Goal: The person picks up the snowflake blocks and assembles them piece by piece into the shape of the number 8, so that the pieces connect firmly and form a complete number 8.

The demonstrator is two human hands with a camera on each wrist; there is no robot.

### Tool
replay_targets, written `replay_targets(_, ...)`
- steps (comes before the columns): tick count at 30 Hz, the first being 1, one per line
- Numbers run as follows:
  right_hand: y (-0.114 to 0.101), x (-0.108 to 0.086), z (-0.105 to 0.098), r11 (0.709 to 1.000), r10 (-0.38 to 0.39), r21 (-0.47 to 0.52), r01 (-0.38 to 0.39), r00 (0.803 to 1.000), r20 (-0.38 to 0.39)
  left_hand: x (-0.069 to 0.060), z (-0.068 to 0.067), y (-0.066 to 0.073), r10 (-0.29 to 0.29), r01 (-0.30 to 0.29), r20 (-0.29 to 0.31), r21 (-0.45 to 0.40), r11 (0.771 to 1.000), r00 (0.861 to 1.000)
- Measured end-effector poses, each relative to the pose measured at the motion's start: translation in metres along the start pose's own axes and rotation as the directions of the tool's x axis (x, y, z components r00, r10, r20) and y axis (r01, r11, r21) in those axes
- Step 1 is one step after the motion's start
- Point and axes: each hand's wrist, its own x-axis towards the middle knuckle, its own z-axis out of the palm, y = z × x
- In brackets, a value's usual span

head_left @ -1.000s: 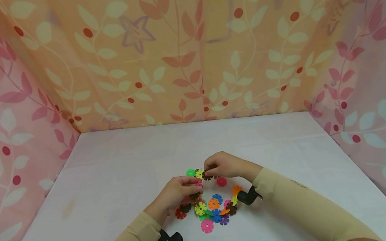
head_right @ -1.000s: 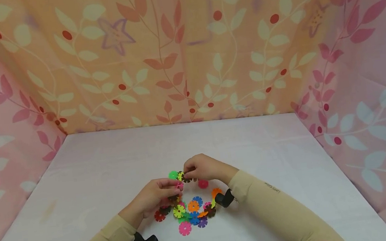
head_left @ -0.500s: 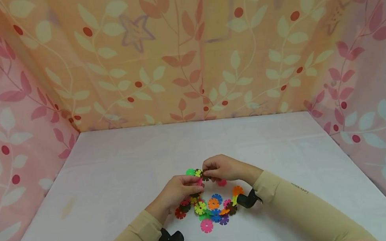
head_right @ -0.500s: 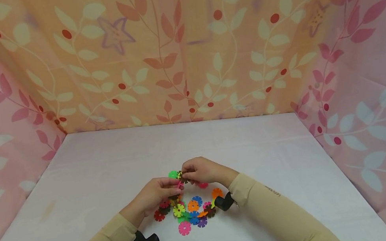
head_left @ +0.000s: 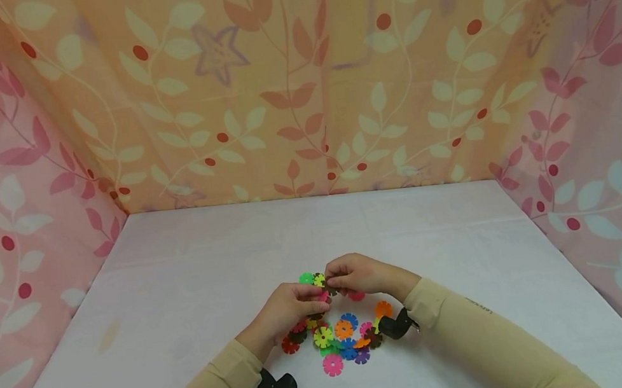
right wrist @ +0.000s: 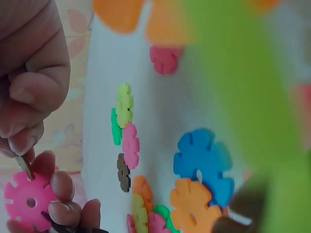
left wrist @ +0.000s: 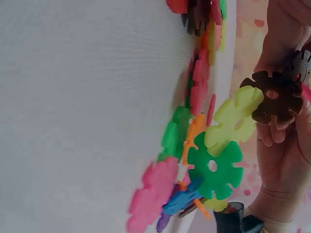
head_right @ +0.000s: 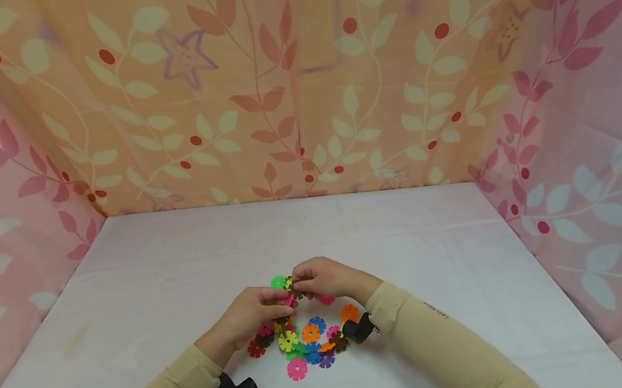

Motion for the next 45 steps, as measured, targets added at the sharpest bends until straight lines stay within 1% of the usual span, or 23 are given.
replay_targets(5,0.001,0.0,0.001,0.999,-0.013,0.029,0.013,1.0,0.008,0.0,0.0,0.0,0.04,-0.04,0.005,0.026,0.999,0.999)
replay_targets(9,0.002,-0.001,0.001,0.999,-0.028,0.021,0.028,1.0,0.006,0.0,0.001,0.002,0.056,-0.056,0.004,0.021,0.998,0.998)
replay_targets(11,0.002,-0.002,0.0,0.999,-0.036,0.003,0.036,0.999,0.01,0.0,0.002,0.003,0.069,-0.069,0.007,0.017,0.997,0.998)
replay_targets(15,0.0,-0.006,-0.005,0.995,-0.086,-0.051,0.089,0.995,0.05,0.0,0.004,0.003,0.083,-0.083,0.014,0.007,0.997,0.996)
replay_targets(17,0.0,-0.008,-0.01,0.989,-0.114,-0.087,0.119,0.991,0.064,-0.001,0.005,0.003,0.089,-0.089,0.031,0.015,0.996,0.996)
replay_targets(20,0.002,-0.011,-0.019,0.988,-0.119,-0.095,0.122,0.992,0.041,-0.002,0.006,0.003,0.08,-0.082,0.064,0.035,0.996,0.995)
replay_targets(22,0.004,-0.014,-0.025,0.99,-0.113,-0.078,0.114,0.993,0.012,-0.002,0.008,0.003,0.078,-0.081,0.076,0.042,0.996,0.994)
replay_targets(24,0.006,-0.016,-0.029,0.993,-0.107,-0.043,0.107,0.994,0.0,-0.002,0.009,0.004,0.065,-0.067,0.071,0.027,0.997,0.995)
replay_targets(25,0.006,-0.017,-0.03,0.993,-0.11,-0.034,0.11,0.994,0.008,-0.002,0.009,0.003,0.06,-0.062,0.064,0.017,0.998,0.996)
replay_targets(29,0.006,-0.018,-0.025,0.991,-0.135,-0.005,0.135,0.989,0.054,0.0,0.009,0.002,0.034,-0.034,0.033,0.003,0.999,0.999)
replay_targets(31,0.005,-0.018,-0.021,0.991,-0.135,-0.004,0.135,0.988,0.069,0.001,0.009,0.002,0.031,-0.031,0.026,0.011,0.999,0.999)
replay_targets(36,0.001,-0.019,-0.015,0.994,-0.109,-0.013,0.11,0.992,0.067,0.0,0.008,0.003,0.038,-0.039,0.023,0.02,0.999,0.999)
replay_targets(41,0.004,-0.017,-0.013,0.995,-0.091,-0.034,0.092,0.994,0.054,-0.001,0.008,0.003,0.033,-0.034,0.016,0.024,0.999,0.999)
replay_targets(45,0.005,-0.016,-0.012,0.994,-0.09,-0.05,0.093,0.994,0.053,-0.001,0.008,0.004,0.03,-0.031,0.019,0.023,0.999,0.999)
